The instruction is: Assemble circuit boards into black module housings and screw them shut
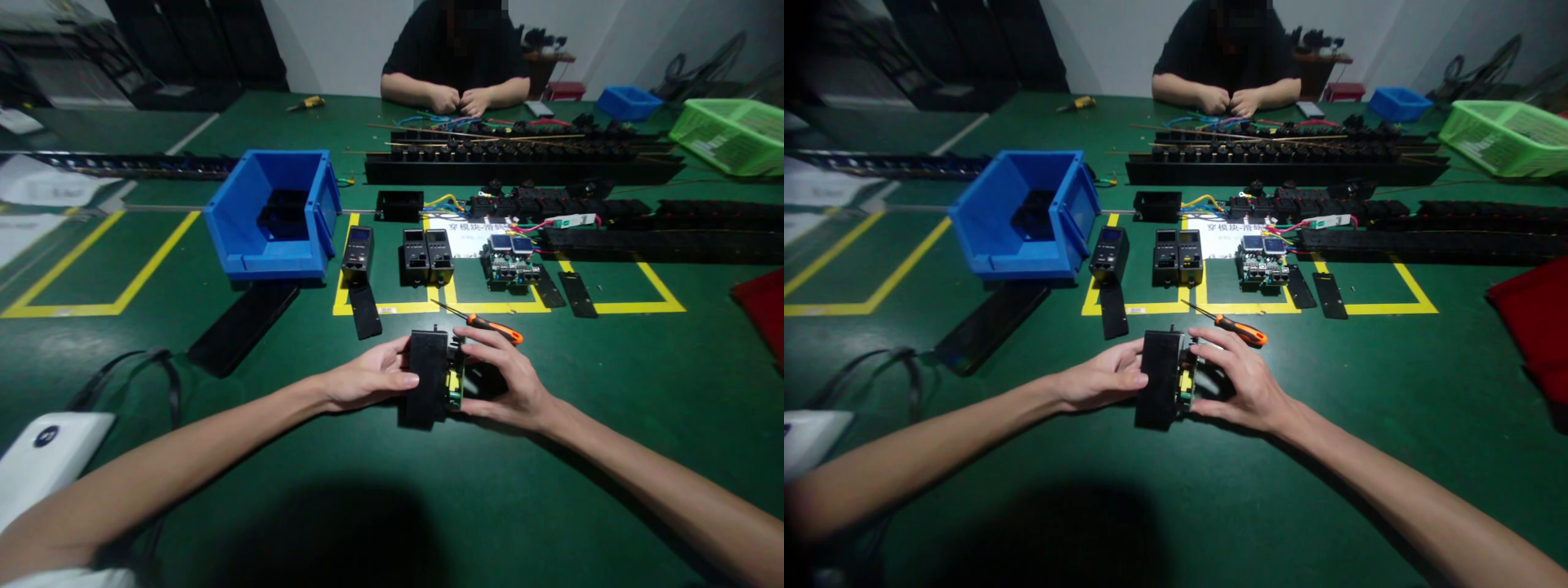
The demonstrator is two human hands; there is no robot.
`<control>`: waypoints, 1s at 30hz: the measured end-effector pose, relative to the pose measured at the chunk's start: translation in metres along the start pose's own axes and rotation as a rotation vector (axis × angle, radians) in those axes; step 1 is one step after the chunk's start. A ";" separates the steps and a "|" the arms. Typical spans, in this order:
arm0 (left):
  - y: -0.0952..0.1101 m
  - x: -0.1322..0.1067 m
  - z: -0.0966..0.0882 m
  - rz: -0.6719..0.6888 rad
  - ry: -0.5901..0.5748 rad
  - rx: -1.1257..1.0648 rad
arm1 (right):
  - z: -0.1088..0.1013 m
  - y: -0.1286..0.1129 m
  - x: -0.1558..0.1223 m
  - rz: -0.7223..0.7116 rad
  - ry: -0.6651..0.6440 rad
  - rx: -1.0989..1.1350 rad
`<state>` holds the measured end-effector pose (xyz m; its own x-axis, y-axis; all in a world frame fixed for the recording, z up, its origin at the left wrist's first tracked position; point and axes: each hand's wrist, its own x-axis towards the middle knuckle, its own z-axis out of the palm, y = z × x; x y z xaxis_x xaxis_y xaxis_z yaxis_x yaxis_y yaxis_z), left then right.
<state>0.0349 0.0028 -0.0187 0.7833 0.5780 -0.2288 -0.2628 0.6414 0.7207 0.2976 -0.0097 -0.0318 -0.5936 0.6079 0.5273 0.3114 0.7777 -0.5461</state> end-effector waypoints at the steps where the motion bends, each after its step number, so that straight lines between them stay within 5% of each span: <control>1: 0.000 0.000 0.000 0.002 -0.001 0.001 | 0.000 0.000 0.000 0.000 -0.001 -0.001; 18: -0.006 0.003 -0.003 0.052 -0.017 0.080 | 0.000 -0.002 0.002 -0.040 -0.020 -0.057; 30: -0.001 0.003 -0.004 -0.038 0.044 -0.128 | 0.003 -0.003 0.004 0.052 -0.037 -0.048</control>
<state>0.0353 0.0058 -0.0223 0.7692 0.5718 -0.2852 -0.3049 0.7207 0.6225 0.2923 -0.0095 -0.0300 -0.6022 0.6422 0.4744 0.3773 0.7525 -0.5397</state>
